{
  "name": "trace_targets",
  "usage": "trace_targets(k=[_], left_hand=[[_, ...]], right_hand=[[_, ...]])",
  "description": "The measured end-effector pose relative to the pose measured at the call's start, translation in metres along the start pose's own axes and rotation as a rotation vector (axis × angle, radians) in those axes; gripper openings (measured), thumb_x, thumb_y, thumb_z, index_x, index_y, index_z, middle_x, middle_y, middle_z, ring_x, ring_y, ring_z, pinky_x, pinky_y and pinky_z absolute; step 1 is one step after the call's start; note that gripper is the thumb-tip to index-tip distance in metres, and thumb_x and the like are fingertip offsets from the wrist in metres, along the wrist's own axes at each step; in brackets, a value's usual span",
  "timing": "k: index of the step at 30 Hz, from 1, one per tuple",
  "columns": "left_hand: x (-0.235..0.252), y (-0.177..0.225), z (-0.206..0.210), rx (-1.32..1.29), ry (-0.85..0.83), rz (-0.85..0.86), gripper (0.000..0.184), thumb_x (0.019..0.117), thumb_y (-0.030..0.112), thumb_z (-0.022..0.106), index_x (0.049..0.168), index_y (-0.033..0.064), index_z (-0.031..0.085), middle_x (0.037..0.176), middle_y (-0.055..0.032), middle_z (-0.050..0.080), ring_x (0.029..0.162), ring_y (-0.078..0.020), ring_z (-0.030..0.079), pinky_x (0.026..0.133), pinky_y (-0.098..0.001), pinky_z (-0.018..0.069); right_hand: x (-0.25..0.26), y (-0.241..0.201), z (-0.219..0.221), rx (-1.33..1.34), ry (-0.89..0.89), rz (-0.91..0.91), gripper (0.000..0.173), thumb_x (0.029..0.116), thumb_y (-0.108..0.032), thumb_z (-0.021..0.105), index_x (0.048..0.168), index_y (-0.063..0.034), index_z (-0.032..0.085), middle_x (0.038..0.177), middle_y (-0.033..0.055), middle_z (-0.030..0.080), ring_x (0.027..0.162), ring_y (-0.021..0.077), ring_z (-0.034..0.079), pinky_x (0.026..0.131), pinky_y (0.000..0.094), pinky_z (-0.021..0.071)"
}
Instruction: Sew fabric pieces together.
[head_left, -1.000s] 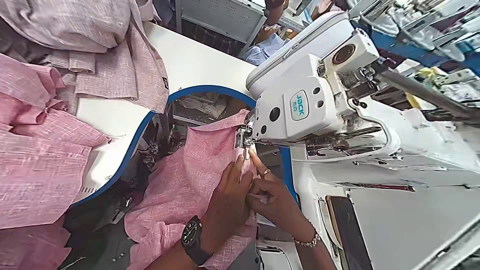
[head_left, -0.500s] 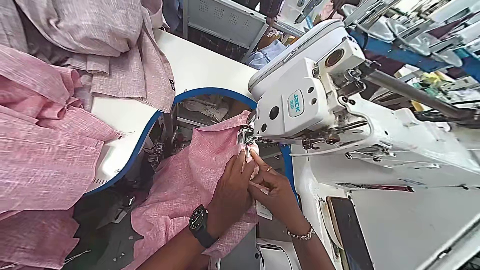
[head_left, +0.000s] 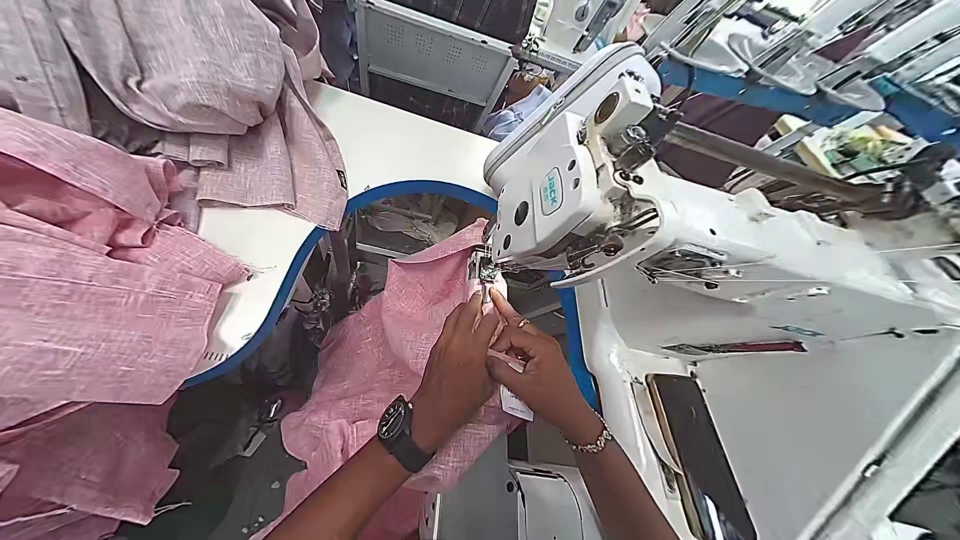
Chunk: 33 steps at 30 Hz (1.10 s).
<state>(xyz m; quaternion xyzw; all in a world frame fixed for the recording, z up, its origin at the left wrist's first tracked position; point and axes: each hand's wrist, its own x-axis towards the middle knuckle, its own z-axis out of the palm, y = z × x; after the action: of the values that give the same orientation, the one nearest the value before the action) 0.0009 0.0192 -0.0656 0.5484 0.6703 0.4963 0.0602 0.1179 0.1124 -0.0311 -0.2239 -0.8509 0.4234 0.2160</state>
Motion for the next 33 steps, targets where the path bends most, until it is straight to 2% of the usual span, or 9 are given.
trace_targets(k=[5,10,16,19,23,26,28,31,33], left_hand=[[0.002,-0.002,0.002,-0.014,0.004,-0.009,0.036,0.0852,0.008,0.062,0.119,-0.0022,0.070,0.140,-0.0270,0.059,0.125,-0.0410,0.062,0.102,-0.0438,0.0527],[0.013,-0.010,0.003,-0.075,0.028,-0.003,0.036,0.0860,-0.003,0.059,0.121,-0.0065,0.065,0.135,-0.0276,0.061,0.130,-0.0402,0.059,0.107,-0.0452,0.0499],[-0.001,0.022,-0.035,-0.172,-0.186,-0.290,0.049,0.0992,0.029,0.058,0.133,-0.0065,0.056,0.096,-0.0143,0.068,0.089,-0.0273,0.066,0.084,-0.0460,0.0537],[-0.015,0.040,-0.059,-0.141,-0.464,-0.460,0.047,0.0983,0.026,0.065,0.135,-0.0028,0.057,0.080,-0.0128,0.068,0.073,-0.0282,0.066,0.074,-0.0475,0.0536],[-0.029,0.039,-0.053,-0.093,-0.225,-0.286,0.025,0.1005,0.015,0.053,0.104,0.0031,0.075,0.064,-0.0056,0.063,0.054,-0.0170,0.058,0.057,-0.0356,0.0485],[-0.039,0.041,-0.046,0.014,-0.194,-0.297,0.043,0.0951,0.035,0.067,0.116,-0.0019,0.070,0.066,-0.0079,0.064,0.057,-0.0240,0.062,0.059,-0.0422,0.0528],[-0.039,0.045,-0.050,-0.038,-0.261,-0.326,0.037,0.0931,0.027,0.071,0.114,-0.0035,0.072,0.071,-0.0144,0.069,0.063,-0.0306,0.067,0.065,-0.0487,0.0547],[-0.048,0.048,-0.045,-0.213,-0.211,-0.287,0.021,0.0952,0.013,0.059,0.100,0.0021,0.077,0.059,-0.0043,0.060,0.051,-0.0155,0.054,0.054,-0.0332,0.0452],[-0.056,0.049,-0.039,-0.266,-0.167,-0.323,0.038,0.0867,0.009,0.062,0.120,-0.0060,0.069,0.053,0.0006,0.050,0.045,-0.0111,0.044,0.047,-0.0284,0.0406]], right_hand=[[0.001,-0.001,0.005,-0.044,0.053,-0.027,0.022,0.0839,-0.017,0.067,0.069,-0.0021,0.061,0.141,0.0210,0.060,0.078,-0.0049,0.058,0.065,0.0138,0.0454],[-0.001,-0.007,0.027,-0.287,0.269,-0.073,0.019,0.0867,-0.017,0.062,0.080,-0.0026,0.071,0.130,0.0210,0.069,0.105,0.0172,0.072,0.083,0.0282,0.0568],[-0.048,-0.053,-0.001,-0.755,0.290,-0.008,0.025,0.0880,-0.021,0.063,0.084,0.0013,0.075,0.068,0.0129,0.069,0.059,0.0281,0.069,0.053,0.0456,0.0541],[-0.085,-0.054,-0.039,-0.955,0.188,-0.140,0.027,0.0914,-0.019,0.060,0.084,0.0001,0.076,0.067,0.0128,0.070,0.054,0.0262,0.068,0.044,0.0406,0.0505],[-0.074,-0.055,-0.057,-1.226,0.109,-0.380,0.020,0.0891,-0.005,0.055,0.074,-0.0020,0.067,0.060,0.0114,0.059,0.043,0.0248,0.058,0.034,0.0347,0.0397],[-0.075,-0.061,-0.034,-1.188,0.059,-0.404,0.018,0.0871,-0.004,0.056,0.072,-0.0029,0.066,0.059,0.0092,0.057,0.043,0.0226,0.057,0.035,0.0326,0.0393],[-0.074,-0.057,-0.020,-1.111,0.073,-0.364,0.021,0.0884,-0.010,0.056,0.071,-0.0051,0.067,0.058,0.0073,0.058,0.043,0.0209,0.057,0.036,0.0325,0.0400],[-0.071,-0.062,-0.003,-0.961,0.090,-0.289,0.022,0.0884,-0.017,0.056,0.075,-0.0053,0.069,0.061,0.0063,0.061,0.045,0.0188,0.059,0.037,0.0317,0.0427],[-0.068,-0.071,0.012,-0.901,0.104,-0.256,0.022,0.0884,-0.016,0.055,0.076,-0.0050,0.069,0.060,0.0058,0.060,0.045,0.0175,0.058,0.037,0.0301,0.0418]])
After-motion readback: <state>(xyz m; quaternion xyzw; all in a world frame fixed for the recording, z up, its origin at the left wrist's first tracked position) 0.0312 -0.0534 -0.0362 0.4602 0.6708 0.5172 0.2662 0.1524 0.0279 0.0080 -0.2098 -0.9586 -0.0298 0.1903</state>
